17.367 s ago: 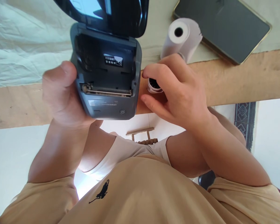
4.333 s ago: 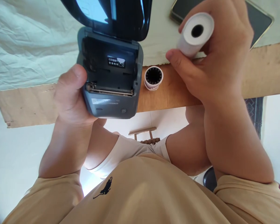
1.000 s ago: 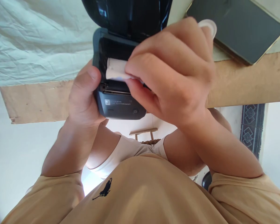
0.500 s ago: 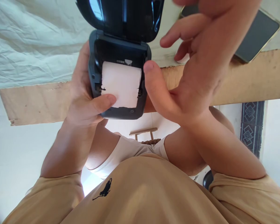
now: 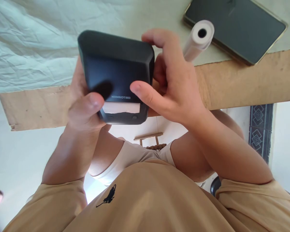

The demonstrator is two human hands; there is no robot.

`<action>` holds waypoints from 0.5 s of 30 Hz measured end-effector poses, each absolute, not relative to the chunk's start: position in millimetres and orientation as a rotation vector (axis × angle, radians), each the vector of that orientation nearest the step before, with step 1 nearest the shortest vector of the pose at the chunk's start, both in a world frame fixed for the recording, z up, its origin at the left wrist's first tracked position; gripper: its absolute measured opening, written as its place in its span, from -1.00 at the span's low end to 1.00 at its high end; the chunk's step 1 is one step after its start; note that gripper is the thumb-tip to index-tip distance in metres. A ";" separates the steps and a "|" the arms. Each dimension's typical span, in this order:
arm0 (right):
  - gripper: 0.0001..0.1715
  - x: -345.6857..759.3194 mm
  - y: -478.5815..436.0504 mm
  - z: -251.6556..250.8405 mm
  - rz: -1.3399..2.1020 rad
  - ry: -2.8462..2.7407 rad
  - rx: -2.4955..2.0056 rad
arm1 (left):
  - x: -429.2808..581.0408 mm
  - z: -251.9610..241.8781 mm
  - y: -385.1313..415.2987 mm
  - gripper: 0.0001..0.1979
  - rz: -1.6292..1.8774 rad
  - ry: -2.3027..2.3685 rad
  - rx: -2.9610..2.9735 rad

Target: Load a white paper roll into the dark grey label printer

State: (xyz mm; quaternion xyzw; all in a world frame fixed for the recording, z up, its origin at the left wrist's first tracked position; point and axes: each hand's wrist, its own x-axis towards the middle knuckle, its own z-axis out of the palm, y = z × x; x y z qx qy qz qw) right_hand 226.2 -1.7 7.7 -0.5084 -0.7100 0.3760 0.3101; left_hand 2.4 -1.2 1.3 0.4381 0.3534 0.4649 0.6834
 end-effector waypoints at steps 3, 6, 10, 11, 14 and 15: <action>0.04 224.3 0.3 5.0 0.957 -1.869 -1.262 | 6.4 5.7 0.2 -0.43 1.018 0.873 0.951; 0.02 223.0 1.9 4.8 1.024 -1.823 -1.254 | 8.1 7.3 2.1 -0.48 0.996 0.862 0.908; -0.06 220.8 4.8 7.6 1.073 -1.753 -1.244 | 7.8 7.0 3.4 -0.52 1.009 0.860 0.907; -0.09 220.1 5.8 8.4 1.092 -1.725 -1.261 | 7.8 7.1 3.6 -0.54 1.010 0.865 0.908; -0.12 217.9 9.1 10.0 1.175 -1.644 -1.297 | 8.4 7.3 4.4 -0.56 1.010 0.878 0.896; -0.13 217.3 10.1 10.2 1.184 -1.632 -1.293 | 8.6 7.1 4.6 -0.57 1.006 0.876 0.889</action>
